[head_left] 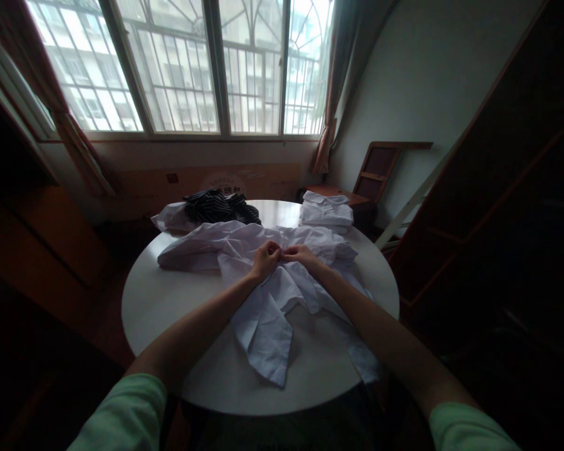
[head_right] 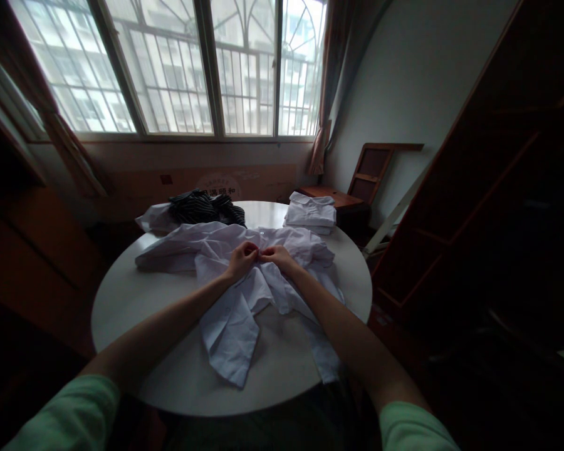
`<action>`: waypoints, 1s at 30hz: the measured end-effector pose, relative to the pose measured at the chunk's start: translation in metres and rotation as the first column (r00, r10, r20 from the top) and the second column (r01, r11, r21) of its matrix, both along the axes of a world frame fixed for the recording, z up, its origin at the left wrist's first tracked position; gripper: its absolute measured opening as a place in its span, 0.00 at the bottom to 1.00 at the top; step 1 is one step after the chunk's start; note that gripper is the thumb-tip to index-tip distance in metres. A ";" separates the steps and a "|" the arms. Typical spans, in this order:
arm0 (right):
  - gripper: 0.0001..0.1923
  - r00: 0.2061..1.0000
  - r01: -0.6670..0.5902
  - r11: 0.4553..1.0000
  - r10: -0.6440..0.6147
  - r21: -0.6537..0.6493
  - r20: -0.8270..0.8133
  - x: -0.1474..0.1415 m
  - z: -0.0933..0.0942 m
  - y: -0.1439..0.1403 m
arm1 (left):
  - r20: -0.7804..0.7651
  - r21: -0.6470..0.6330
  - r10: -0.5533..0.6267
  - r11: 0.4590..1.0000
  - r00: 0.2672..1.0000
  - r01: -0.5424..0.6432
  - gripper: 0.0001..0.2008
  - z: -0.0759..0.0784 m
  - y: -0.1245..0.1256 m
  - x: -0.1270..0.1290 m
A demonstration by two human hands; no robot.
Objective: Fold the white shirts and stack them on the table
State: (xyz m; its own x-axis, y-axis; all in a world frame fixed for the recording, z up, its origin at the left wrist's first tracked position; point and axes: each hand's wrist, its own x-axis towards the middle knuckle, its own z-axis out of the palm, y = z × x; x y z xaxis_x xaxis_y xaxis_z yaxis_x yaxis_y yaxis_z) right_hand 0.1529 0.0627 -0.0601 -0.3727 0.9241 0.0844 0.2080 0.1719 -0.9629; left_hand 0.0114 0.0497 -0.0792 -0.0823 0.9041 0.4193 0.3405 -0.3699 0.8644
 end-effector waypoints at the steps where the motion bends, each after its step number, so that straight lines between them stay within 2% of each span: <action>1: 0.14 1.000 -0.007 1.000 0.006 -0.006 -0.011 0.000 0.000 0.000 | 0.003 0.001 -0.002 1.000 1.000 0.002 0.03 -0.001 0.000 0.000; 6: 0.10 0.998 0.010 1.000 -0.011 -0.020 -0.054 -0.001 0.001 0.000 | 0.012 0.010 -0.011 1.000 1.000 0.011 0.03 -0.003 0.002 0.000; 14: 0.12 0.980 0.185 0.980 -0.179 0.069 -0.086 0.000 -0.005 0.005 | -0.034 0.030 -0.019 0.999 0.999 0.020 0.03 -0.003 0.002 0.000; 19: 0.09 0.968 0.250 0.962 -0.246 0.110 -0.049 -0.001 -0.010 0.012 | -0.067 0.061 -0.021 0.998 0.998 0.025 0.04 -0.004 0.001 0.001; 25: 0.06 0.944 0.299 0.933 -0.320 0.200 0.082 0.000 -0.014 0.016 | -0.090 0.065 -0.040 0.997 0.995 0.046 0.04 -0.004 0.002 0.001; 30: 0.07 0.948 0.291 0.926 -0.313 0.239 0.060 0.001 -0.017 0.018 | -0.081 0.075 -0.056 0.995 0.995 0.062 0.05 -0.005 0.003 0.000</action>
